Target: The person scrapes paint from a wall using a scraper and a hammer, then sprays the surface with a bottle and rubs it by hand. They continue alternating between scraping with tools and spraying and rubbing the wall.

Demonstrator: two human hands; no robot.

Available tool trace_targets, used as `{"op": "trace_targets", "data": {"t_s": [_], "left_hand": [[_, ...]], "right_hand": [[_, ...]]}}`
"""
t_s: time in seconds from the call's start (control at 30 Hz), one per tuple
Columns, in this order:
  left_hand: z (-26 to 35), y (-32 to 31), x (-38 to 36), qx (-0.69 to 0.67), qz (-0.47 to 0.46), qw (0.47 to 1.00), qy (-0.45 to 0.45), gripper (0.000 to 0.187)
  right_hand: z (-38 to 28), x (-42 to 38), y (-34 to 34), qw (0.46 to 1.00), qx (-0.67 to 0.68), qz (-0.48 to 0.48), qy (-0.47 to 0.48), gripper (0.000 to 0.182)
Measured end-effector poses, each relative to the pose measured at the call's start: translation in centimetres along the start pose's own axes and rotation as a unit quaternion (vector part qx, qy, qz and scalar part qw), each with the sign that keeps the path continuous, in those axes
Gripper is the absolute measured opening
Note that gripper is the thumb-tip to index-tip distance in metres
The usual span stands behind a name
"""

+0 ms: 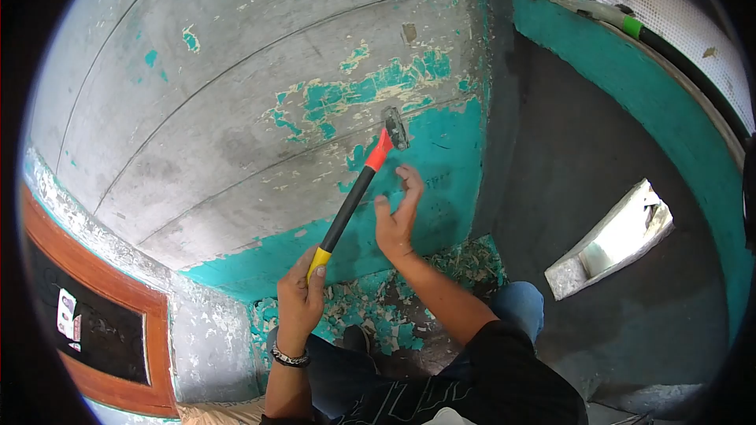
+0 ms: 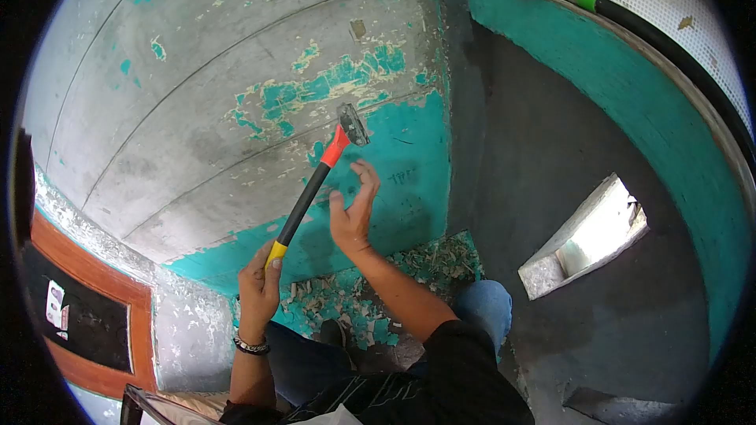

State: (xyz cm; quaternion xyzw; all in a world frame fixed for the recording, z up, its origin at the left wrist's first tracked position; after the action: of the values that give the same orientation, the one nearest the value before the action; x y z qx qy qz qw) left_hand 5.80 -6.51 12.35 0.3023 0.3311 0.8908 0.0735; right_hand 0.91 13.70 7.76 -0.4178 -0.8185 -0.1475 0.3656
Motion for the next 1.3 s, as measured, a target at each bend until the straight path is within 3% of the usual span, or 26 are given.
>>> {"op": "trace_targets", "data": {"t_s": [0.03,0.07,0.1,0.17,0.27,0.47,0.77,0.83,0.9,0.97,1.1,1.2,1.27,1.3], "left_hand": [[0.3,-0.1,0.1,0.008,0.003,1.0,-0.023,0.032],[0.5,-0.2,0.1,0.009,0.001,1.0,-0.023,0.032],[0.4,-0.6,0.1,0.015,-0.019,1.0,0.004,0.033],[0.8,-1.3,0.0,0.023,-0.041,0.999,0.027,0.035],[1.7,-1.9,-0.5,-0.007,-0.045,0.998,0.044,0.039],[3.3,-1.9,-0.6,0.054,-0.06,0.996,0.045,0.041],[2.3,-1.0,0.2,0.079,-0.058,0.993,0.064,0.039],[2.1,0.0,1.7,0.06,-0.063,0.996,0.003,0.038],[1.8,1.0,2.7,0.067,-0.091,0.992,0.054,0.037],[2.3,1.3,3.6,0.056,-0.09,0.994,-0.008,0.037],[3.5,2.3,5.2,0.089,-0.121,0.989,0.017,0.036],[4.9,2.3,6.5,0.093,-0.124,0.988,-0.019,0.034],[5.9,0.7,7.8,0.085,-0.121,0.988,-0.049,0.033],[6.7,-1.3,8.7,0.093,-0.136,0.983,-0.081,0.034]], "right_hand": [[1.5,-0.4,-1.3,0.968,0.201,-0.042,-0.143,0.046],[2.5,-1.4,-3.1,0.874,0.391,-0.082,-0.277,0.046],[2.0,-1.4,-3.1,0.873,0.391,-0.08,-0.279,0.046],[1.4,-2.1,-5.0,0.72,0.54,-0.143,-0.412,0.044],[1.9,-1.6,-5.6,0.706,0.554,-0.119,-0.424,0.037],[1.3,-1.2,-6.0,0.707,0.579,-0.069,-0.4,0.032],[1.2,-0.8,-6.5,0.717,0.557,-0.077,-0.412,0.032],[0.7,0.0,-6.7,0.711,0.56,-0.07,-0.42,0.033],[0.5,0.2,-6.9,0.705,0.561,-0.063,-0.429,0.033],[0.7,0.3,-7.5,0.685,0.578,-0.064,-0.439,0.034],[1.2,1.1,-7.7,0.697,0.568,-0.057,-0.434,0.035],[1.1,2.0,-7.6,0.659,0.604,-0.064,-0.443,0.034],[3.8,3.6,-6.3,0.673,0.612,0.036,-0.414,0.032],[4.6,4.9,-5.0,0.676,0.609,0.034,-0.412,0.032]]}}
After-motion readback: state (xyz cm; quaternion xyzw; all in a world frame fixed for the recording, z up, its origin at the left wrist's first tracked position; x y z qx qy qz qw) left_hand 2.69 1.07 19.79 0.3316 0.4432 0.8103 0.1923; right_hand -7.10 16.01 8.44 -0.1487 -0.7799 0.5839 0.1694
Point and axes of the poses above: each hand's wrist, its own x-axis towards the middle knuckle, its own y-axis out of the back of the hand, z = x × y, the point moved 7 cm from there along x, towards the middle knuckle, and after that the axes turned 4 degrees about -y, right-handed, at the moved point
